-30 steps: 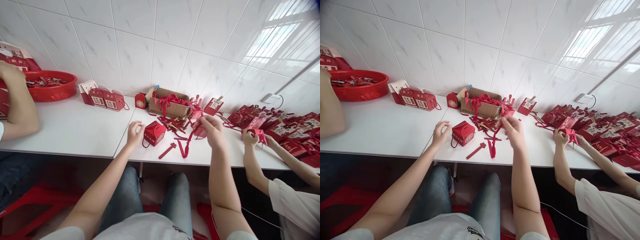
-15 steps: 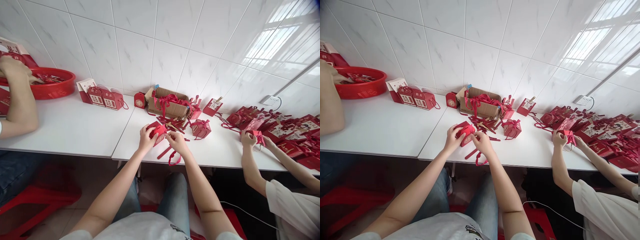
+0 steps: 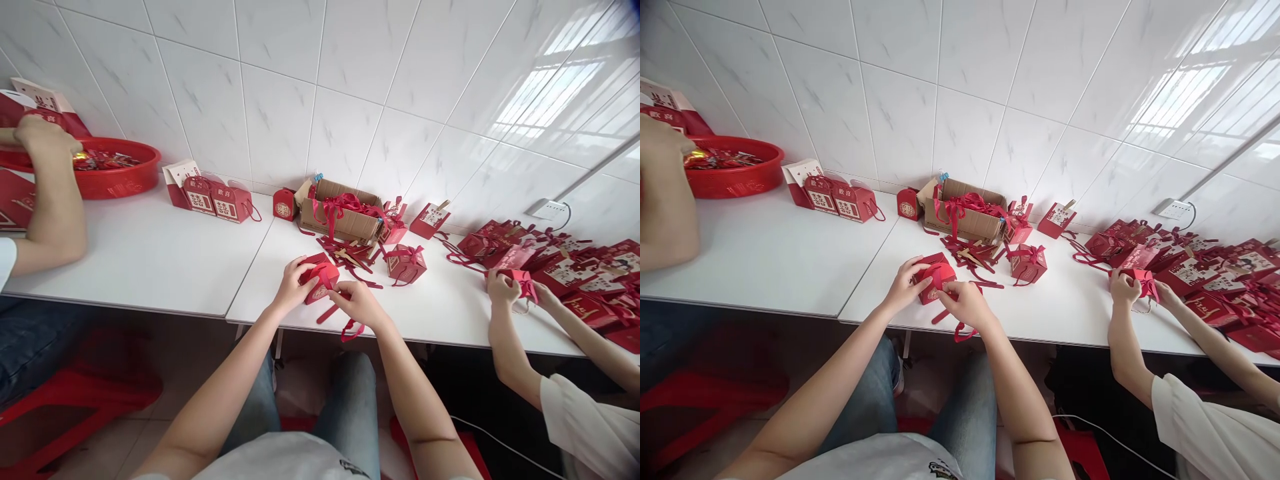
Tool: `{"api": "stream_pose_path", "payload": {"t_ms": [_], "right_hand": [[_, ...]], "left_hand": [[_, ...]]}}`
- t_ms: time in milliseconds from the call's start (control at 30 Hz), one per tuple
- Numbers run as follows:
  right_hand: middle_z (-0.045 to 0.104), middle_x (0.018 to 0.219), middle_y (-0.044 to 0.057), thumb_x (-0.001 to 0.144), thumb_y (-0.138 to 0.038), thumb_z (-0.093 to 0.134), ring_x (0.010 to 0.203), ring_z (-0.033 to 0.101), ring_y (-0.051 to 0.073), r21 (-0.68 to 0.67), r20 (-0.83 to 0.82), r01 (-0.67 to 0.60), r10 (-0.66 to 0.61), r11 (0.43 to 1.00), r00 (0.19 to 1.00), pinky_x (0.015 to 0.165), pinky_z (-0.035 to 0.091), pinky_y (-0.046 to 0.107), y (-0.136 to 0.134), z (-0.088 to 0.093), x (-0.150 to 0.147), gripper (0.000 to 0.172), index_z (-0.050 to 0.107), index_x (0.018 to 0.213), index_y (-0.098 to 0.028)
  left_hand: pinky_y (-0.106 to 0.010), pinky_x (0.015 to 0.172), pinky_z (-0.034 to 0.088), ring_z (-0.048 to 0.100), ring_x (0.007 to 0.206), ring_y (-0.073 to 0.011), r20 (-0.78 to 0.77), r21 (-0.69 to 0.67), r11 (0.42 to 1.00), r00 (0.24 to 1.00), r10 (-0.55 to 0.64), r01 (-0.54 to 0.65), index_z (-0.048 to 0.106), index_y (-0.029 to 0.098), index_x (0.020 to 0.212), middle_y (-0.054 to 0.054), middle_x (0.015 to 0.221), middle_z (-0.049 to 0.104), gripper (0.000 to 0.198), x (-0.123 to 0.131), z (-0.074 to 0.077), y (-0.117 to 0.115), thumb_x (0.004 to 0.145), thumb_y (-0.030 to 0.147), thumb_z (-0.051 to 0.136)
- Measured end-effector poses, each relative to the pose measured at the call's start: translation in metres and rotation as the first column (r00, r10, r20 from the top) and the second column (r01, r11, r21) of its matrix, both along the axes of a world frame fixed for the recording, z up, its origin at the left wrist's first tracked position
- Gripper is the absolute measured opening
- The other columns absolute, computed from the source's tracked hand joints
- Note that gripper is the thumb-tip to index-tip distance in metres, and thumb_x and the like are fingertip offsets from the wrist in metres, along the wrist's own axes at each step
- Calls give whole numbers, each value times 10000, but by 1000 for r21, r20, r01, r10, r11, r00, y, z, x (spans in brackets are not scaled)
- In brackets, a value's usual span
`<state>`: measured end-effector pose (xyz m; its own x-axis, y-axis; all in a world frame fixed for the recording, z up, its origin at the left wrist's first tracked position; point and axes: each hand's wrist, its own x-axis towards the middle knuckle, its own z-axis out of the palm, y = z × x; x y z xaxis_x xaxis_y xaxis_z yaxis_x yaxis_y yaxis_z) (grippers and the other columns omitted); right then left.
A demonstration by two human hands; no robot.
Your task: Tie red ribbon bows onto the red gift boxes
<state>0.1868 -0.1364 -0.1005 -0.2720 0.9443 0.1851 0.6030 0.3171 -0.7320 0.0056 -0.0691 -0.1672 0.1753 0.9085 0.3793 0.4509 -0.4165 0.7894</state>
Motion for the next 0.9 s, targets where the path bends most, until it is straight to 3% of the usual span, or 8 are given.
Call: {"api": "stream_pose_path", "payload": {"t_ms": [167, 367, 567, 767, 900], "right_hand": [[390, 544, -44, 858, -359, 507, 525, 325, 85, -27, 32, -18, 19, 999, 999, 520, 282, 244, 0, 5, 0, 324, 498, 587, -181], [533, 578, -19, 852, -339, 517, 532, 431, 99, -42, 82, 11, -8, 999, 997, 526, 336, 241, 3, 7, 1, 262, 658, 704, -175], [547, 553, -16, 829, -291, 530, 534, 445, 113, 22, 247, 140, -141, 990, 959, 525, 314, 252, 11, 4, -2, 235, 597, 629, -188], [575, 580, 8, 839, -334, 538, 544, 475, 140, 75, 261, 231, -242, 970, 935, 520, 313, 267, 20, -6, -8, 245, 613, 648, -200], [629, 783, 74, 834, -359, 576, 745, 565, 204, 188, 223, 275, -314, 943, 923, 656, 431, 316, 28, -16, -10, 223, 657, 713, -190]], "left_hand": [[-464, 1131, 332, 403, 1336, -283, 64, -9, 999, 997, -34, 35, 660, 233, 1071, -90, 1374, 483, 311, -1, -1, -1, 815, 407, 626], [-485, 1113, 350, 426, 1322, -296, 82, -5, 998, 995, -63, 64, 670, 225, 1058, -108, 1369, 492, 301, -3, -3, -4, 807, 387, 636], [-482, 1111, 358, 438, 1318, -291, 70, 3, 998, 995, -64, 64, 669, 208, 1052, -126, 1363, 495, 287, -3, 0, -10, 806, 350, 631], [-478, 1099, 381, 473, 1286, -284, 71, 52, 996, 995, -73, 69, 662, 200, 998, -124, 1329, 521, 241, -1, 0, -11, 787, 315, 647], [-474, 1086, 401, 491, 1264, -278, 79, 92, 992, 993, -89, 81, 664, 197, 996, -124, 1303, 532, 235, 0, -3, -10, 784, 298, 647]]}}
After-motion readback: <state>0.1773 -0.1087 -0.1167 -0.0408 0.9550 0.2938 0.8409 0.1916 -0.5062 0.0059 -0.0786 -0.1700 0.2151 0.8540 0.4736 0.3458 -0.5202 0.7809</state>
